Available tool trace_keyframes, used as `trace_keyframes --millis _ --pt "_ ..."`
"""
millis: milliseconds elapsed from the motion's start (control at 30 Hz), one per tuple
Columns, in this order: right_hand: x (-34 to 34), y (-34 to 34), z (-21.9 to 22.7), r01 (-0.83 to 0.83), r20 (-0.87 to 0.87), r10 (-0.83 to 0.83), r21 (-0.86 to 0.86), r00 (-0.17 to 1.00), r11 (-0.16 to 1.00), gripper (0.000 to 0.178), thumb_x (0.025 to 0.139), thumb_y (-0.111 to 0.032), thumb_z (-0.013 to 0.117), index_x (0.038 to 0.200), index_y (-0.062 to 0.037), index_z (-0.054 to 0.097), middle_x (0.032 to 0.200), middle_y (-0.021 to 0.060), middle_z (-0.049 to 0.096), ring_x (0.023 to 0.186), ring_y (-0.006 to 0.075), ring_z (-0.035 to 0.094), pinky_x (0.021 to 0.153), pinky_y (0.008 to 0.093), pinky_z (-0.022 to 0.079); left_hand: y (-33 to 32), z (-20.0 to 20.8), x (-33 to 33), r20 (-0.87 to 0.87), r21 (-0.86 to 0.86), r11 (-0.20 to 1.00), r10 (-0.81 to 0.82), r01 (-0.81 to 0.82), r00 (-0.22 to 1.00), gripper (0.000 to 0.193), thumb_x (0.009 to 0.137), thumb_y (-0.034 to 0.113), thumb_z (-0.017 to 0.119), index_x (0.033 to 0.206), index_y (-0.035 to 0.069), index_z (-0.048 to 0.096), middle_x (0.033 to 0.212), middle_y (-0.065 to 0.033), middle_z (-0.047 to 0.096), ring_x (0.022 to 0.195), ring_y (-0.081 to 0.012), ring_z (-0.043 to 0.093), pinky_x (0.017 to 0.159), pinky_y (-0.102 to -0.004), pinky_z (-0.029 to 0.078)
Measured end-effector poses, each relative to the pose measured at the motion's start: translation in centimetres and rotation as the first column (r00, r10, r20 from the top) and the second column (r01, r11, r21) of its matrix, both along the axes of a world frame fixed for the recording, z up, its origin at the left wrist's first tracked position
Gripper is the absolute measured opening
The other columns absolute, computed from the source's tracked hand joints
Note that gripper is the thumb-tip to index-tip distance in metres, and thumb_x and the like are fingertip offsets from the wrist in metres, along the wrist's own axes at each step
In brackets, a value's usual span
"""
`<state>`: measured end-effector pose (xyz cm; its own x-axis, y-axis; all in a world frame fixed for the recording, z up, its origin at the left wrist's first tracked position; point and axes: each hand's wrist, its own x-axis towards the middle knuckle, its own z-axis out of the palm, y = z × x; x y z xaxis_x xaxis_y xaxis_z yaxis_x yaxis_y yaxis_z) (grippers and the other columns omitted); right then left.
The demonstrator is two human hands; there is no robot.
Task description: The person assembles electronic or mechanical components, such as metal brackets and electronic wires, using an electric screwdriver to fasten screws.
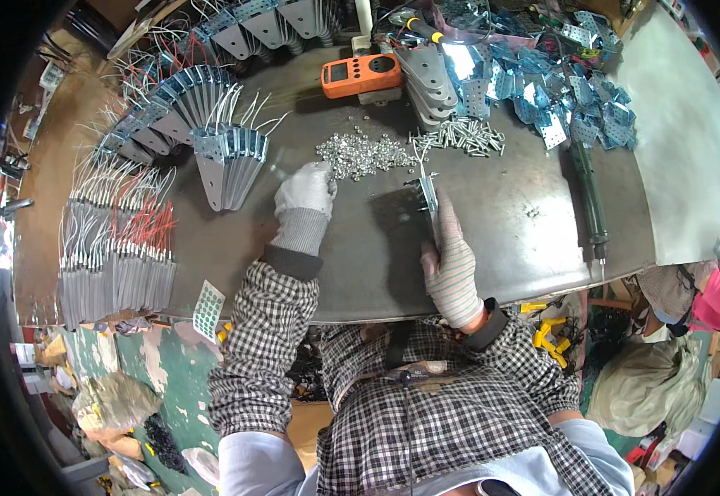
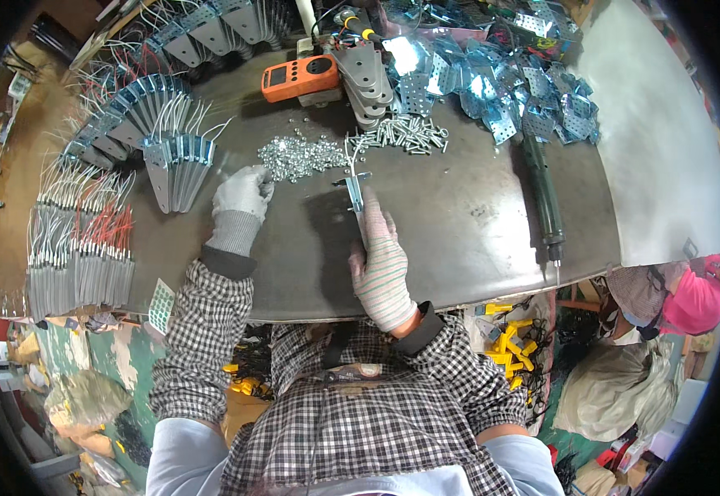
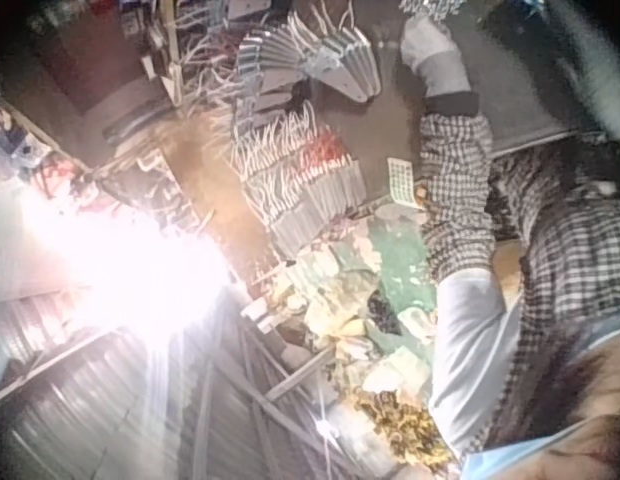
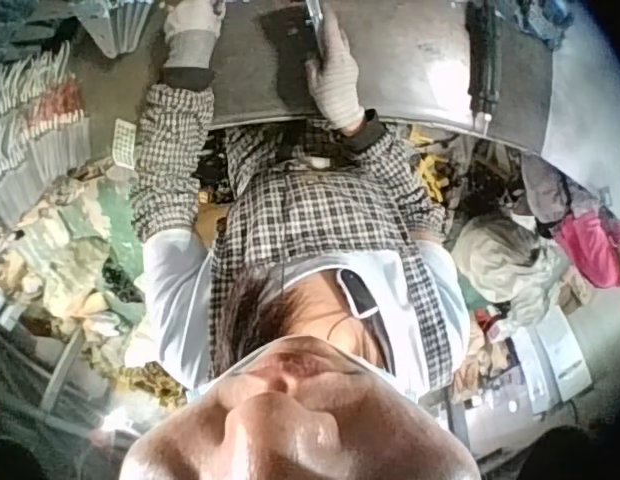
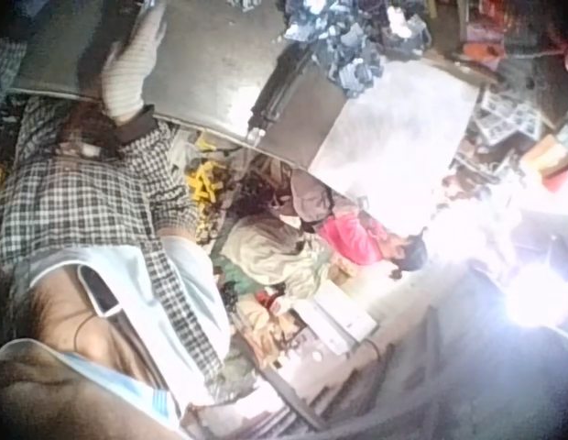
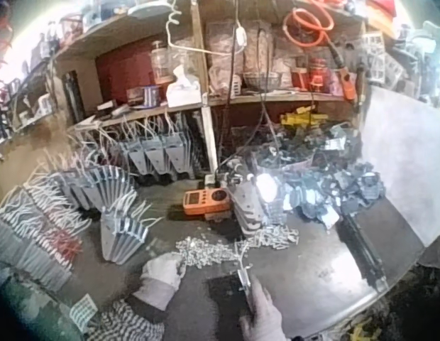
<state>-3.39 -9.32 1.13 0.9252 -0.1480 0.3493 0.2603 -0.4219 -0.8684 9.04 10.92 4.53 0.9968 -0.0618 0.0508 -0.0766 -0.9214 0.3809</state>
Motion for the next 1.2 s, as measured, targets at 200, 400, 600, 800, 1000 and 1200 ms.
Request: trace_keyframes --millis 200,400,600,800,1000,1200 --pt "-0.1 -0.1 0.5 0.005 0.013 -0.005 -0.023 1.0 1.0 0.08 0.074 0.015 0.053 0.149 -0.0072 0.032 0.126 0.0297 0.051 0.111 0.0476 0.055 0.092 0.0405 0.049 -0.1 -1.1 1.8 0.039 0.559 0.818 -0.186 0.133 0.982 0.007 0.085 0.011 0.058 0.084 0.007 0.063 0.079 -0.0107 0.066 0.07 -0.0277 0.066 0.063 -0.0391 0.052" --pt "-0.1 0.0 1.1 0.008 -0.021 -0.008 -0.03 1.0 1.0 0.083 0.071 0.015 0.052 0.148 -0.0076 0.033 0.127 0.0284 0.051 0.116 0.0492 0.051 0.097 0.0424 0.046 -1.9 -2.6 -1.4 -0.229 -0.818 0.57 -0.195 -0.08 0.954 0.011 0.09 0.009 0.052 0.093 0.001 0.06 0.069 -0.0014 0.056 0.054 -0.0104 0.052 0.049 -0.0216 0.039" --pt "0.1 0.0 0.9 0.003 -0.015 -0.004 -0.035 1.0 0.999 0.082 0.07 0.015 0.051 0.147 -0.0077 0.034 0.125 0.0262 0.054 0.12 0.0497 0.049 0.103 0.0438 0.042 -8.3 -3.5 -7.2 -0.1 -0.994 0.068 -0.221 -0.087 0.97 0.019 0.087 -0.009 0.059 0.104 -0.002 0.057 0.083 -0.0018 0.056 0.067 -0.0061 0.052 0.059 -0.0172 0.041" --pt "0.0 -0.2 1.3 0.003 -0.009 -0.003 0.006 1.0 1.0 0.082 0.069 0.015 0.05 0.147 -0.0072 0.034 0.125 0.0262 0.054 0.12 0.0488 0.049 0.104 0.0427 0.042 -9.5 -2.3 -8.4 0.105 -0.901 0.414 -0.078 0.128 0.991 0.016 0.091 0.001 0.063 0.106 0.0 0.06 0.095 -0.0028 0.063 0.087 -0.0101 0.059 0.076 -0.0233 0.048" --pt "0.0 -2.6 2.9 -0.092 -0.092 0.073 -0.225 0.993 0.97 0.066 0.078 -0.004 0.063 0.141 -0.0055 0.04 0.125 0.0258 0.053 0.116 0.0453 0.051 0.1 0.0502 0.041 -9.7 -1.5 -8.3 0.486 -0.562 0.746 -0.052 0.357 0.872 0.027 0.084 -0.001 0.067 0.109 0.008 0.068 0.103 -0.0094 0.066 0.093 -0.0224 0.065 0.082 -0.0323 0.052" --pt "3.5 -21.0 4.2 0.459 0.112 -0.687 -0.818 0.718 0.346 0.037 0.078 -0.023 0.073 0.111 -0.0084 0.063 0.102 0.0213 0.062 0.092 0.0392 0.061 0.086 0.0461 0.046 -9.7 -1.7 -8.3 0.446 -0.636 0.691 -0.032 0.342 0.894 0.026 0.083 -0.006 0.066 0.105 0.005 0.07 0.102 -0.0073 0.065 0.093 -0.0186 0.064 0.081 -0.0287 0.051"
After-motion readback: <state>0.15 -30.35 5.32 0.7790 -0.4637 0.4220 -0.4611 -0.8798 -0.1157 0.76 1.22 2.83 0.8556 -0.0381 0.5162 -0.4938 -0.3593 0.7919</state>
